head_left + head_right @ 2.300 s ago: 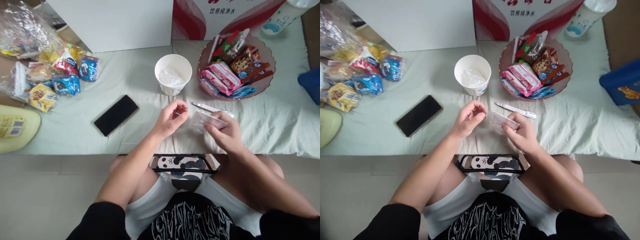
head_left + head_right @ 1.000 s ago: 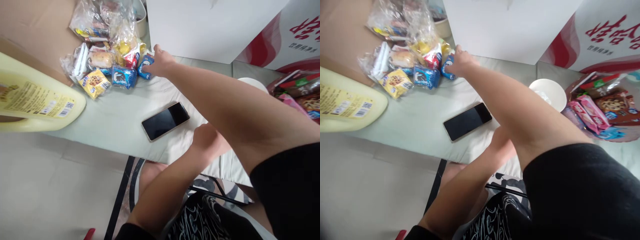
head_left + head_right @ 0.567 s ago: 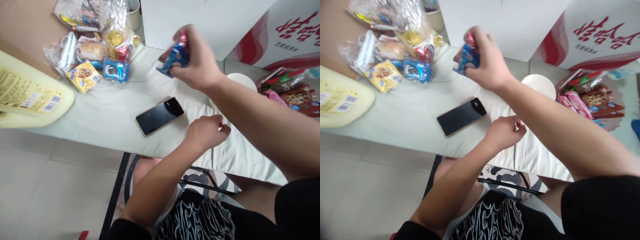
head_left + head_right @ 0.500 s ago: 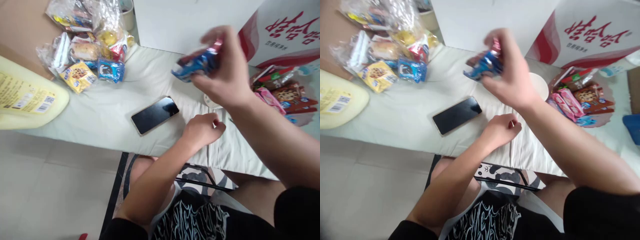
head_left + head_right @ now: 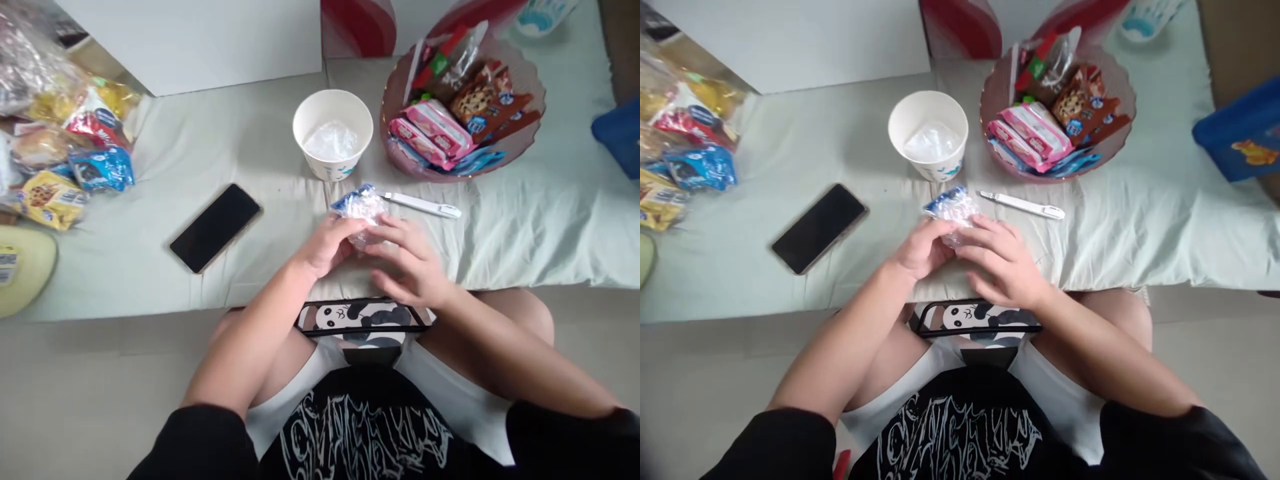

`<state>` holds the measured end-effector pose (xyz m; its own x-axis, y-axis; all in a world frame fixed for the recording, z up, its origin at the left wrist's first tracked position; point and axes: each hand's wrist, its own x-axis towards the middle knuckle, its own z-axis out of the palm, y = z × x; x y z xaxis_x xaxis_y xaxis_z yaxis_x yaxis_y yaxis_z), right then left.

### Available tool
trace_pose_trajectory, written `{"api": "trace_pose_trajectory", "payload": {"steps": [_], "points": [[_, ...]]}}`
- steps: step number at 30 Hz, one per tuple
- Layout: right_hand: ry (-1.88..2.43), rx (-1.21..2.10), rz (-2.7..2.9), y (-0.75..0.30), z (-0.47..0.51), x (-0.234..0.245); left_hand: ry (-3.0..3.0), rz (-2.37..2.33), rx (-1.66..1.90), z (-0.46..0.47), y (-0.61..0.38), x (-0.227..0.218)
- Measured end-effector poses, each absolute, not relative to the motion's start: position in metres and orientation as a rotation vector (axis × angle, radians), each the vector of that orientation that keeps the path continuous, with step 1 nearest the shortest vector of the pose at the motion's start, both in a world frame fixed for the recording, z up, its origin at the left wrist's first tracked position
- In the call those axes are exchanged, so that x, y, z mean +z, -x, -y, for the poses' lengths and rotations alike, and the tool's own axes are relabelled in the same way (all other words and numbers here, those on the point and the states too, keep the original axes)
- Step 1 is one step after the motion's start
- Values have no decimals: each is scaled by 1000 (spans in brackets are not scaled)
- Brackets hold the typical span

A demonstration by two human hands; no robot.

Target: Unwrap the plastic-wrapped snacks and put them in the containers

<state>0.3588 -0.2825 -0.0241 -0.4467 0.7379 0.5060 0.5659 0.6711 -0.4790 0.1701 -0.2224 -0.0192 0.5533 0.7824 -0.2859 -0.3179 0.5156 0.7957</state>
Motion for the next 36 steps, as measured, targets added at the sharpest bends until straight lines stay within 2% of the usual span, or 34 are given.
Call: {"api": "trace_pose_trajectory", "payload": {"steps": [2,5,10,14,20,28,32,36], "points": [[1100,300,2108,-374,274,-13,-781,-751,777,219,-170,-18],[1486,228,1980,-401,261,-8,-789,-748,796,213,-168,-13],[1792,210,1977,-430,255,-24,-809,-703,722,205,-164,-14],[1813,241,2012,-435,258,-31,-941,-703,713,204,-159,-20],[1740,315,1896,-426,259,-16,-1058,-863,849,205,-149,-23],[1699,533,1412,-422,266,-8,-1203,-955,1038,203,-139,-22],[1523,656,1127,-424,267,-9,-1284,-876,1002,198,-132,-30],[1337,780,1151,-421,269,-11,-1548,-967,1031,196,-129,-44]]}}
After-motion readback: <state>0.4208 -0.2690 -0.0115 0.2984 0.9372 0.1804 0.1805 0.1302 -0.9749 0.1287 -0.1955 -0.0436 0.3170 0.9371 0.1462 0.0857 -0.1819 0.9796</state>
